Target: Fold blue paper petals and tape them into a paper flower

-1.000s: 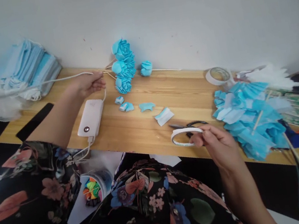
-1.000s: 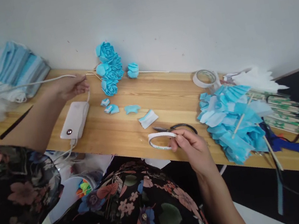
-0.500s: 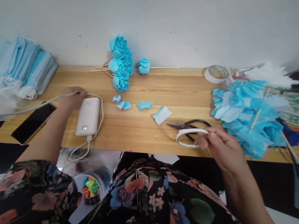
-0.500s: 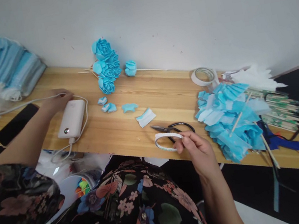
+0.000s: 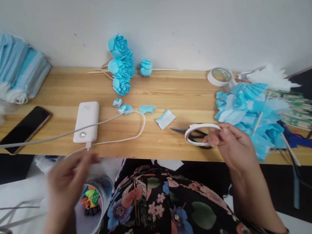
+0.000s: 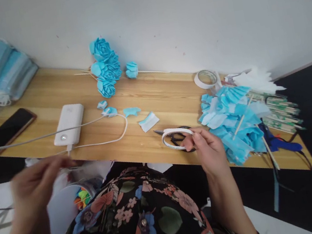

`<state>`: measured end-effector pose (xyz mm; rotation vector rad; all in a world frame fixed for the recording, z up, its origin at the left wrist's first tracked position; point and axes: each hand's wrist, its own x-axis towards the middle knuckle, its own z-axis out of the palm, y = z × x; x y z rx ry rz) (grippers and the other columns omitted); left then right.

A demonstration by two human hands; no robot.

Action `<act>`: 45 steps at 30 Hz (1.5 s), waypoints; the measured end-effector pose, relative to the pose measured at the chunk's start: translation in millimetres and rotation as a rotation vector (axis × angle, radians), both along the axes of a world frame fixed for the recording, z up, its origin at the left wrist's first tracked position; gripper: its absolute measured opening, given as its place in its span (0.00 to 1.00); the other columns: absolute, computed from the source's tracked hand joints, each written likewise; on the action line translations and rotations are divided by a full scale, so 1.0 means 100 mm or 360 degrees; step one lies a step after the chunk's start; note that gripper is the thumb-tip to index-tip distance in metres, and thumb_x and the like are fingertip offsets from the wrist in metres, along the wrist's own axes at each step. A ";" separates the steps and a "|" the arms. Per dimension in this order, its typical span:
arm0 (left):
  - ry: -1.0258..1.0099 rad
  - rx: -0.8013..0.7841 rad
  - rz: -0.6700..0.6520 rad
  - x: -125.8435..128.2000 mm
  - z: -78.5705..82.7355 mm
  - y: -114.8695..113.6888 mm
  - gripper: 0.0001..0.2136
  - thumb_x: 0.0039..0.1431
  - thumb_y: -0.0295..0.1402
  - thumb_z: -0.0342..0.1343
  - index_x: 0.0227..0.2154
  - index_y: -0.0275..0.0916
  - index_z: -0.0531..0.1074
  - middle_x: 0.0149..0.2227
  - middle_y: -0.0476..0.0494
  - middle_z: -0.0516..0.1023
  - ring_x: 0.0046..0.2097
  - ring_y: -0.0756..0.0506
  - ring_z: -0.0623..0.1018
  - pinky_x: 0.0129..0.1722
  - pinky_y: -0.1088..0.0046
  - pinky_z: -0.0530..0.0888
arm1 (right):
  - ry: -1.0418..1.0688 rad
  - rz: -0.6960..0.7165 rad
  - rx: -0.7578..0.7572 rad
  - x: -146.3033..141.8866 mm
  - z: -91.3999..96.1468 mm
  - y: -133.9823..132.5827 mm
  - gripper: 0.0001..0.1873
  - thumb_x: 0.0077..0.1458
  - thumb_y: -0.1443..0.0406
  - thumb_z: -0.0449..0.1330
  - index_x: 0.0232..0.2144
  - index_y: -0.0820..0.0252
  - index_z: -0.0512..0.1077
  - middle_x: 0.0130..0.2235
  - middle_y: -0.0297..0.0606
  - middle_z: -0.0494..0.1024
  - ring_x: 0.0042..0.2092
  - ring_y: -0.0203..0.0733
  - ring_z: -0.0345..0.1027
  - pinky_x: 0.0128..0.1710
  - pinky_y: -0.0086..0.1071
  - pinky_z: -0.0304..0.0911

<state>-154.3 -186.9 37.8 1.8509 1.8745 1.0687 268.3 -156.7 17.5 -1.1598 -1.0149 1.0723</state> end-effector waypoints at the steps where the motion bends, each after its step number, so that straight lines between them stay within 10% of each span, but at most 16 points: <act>1: -0.0142 -0.0091 -0.0367 0.19 -0.03 -0.05 0.14 0.72 0.35 0.55 0.32 0.44 0.83 0.33 0.51 0.88 0.33 0.47 0.86 0.36 0.75 0.79 | 0.0012 0.0010 0.0021 -0.01 0.02 0.03 0.16 0.57 0.49 0.75 0.35 0.54 0.84 0.21 0.28 0.75 0.24 0.34 0.70 0.31 0.32 0.76; 5: -0.0160 0.0170 -0.1114 0.70 -0.41 0.09 0.10 0.72 0.30 0.56 0.46 0.41 0.84 0.47 0.40 0.90 0.49 0.41 0.89 0.53 0.64 0.84 | 0.0036 0.0021 0.0133 -0.06 0.10 0.11 0.15 0.57 0.50 0.75 0.36 0.53 0.84 0.21 0.28 0.74 0.24 0.33 0.69 0.32 0.33 0.78; 12: 0.0332 0.0292 -0.0768 0.63 -0.88 0.52 0.17 0.74 0.33 0.52 0.59 0.40 0.79 0.67 0.30 0.77 0.70 0.31 0.76 0.69 0.43 0.75 | 0.0053 -0.0072 0.0066 0.02 0.09 0.01 0.16 0.53 0.49 0.77 0.35 0.51 0.83 0.21 0.28 0.72 0.25 0.36 0.69 0.32 0.36 0.78; 17: 0.0292 0.0189 -0.0386 0.51 -0.85 1.18 0.25 0.74 0.35 0.49 0.71 0.38 0.66 0.77 0.29 0.61 0.79 0.31 0.59 0.77 0.39 0.59 | 0.0016 -0.0110 0.0039 0.07 0.04 -0.01 0.18 0.54 0.48 0.76 0.35 0.53 0.81 0.21 0.28 0.74 0.24 0.36 0.69 0.31 0.36 0.78; 22: -0.0031 -0.0023 -0.0241 0.47 -0.87 1.78 0.25 0.71 0.38 0.50 0.66 0.32 0.71 0.69 0.24 0.74 0.72 0.31 0.72 0.75 0.44 0.63 | 0.0016 -0.0103 0.0061 0.04 0.07 0.06 0.17 0.56 0.49 0.75 0.34 0.53 0.81 0.20 0.28 0.72 0.24 0.36 0.68 0.30 0.34 0.76; 34: -0.0343 -0.0152 -0.0648 1.08 -0.76 1.63 0.26 0.74 0.43 0.46 0.64 0.31 0.72 0.67 0.25 0.77 0.69 0.35 0.76 0.71 0.51 0.68 | 0.0092 -0.0035 0.0177 -0.06 0.35 0.74 0.22 0.53 0.44 0.75 0.33 0.53 0.79 0.21 0.26 0.68 0.23 0.34 0.62 0.27 0.33 0.73; 40: -0.0560 -0.0041 -0.0732 1.33 -0.64 1.91 0.24 0.72 0.48 0.52 0.60 0.37 0.76 0.66 0.31 0.78 0.69 0.36 0.75 0.72 0.54 0.67 | 0.0029 0.0125 0.0179 -0.18 0.23 1.33 0.23 0.60 0.40 0.66 0.37 0.52 0.76 0.22 0.25 0.62 0.24 0.35 0.63 0.29 0.33 0.72; 45: -0.1087 -0.0115 -0.0756 1.78 -0.36 2.20 0.21 0.72 0.47 0.53 0.52 0.35 0.80 0.49 0.35 0.86 0.47 0.44 0.84 0.49 0.68 0.78 | 0.0131 0.0189 0.0103 -0.34 0.05 1.59 0.28 0.54 0.37 0.69 0.36 0.53 0.75 0.23 0.24 0.64 0.25 0.33 0.62 0.29 0.32 0.72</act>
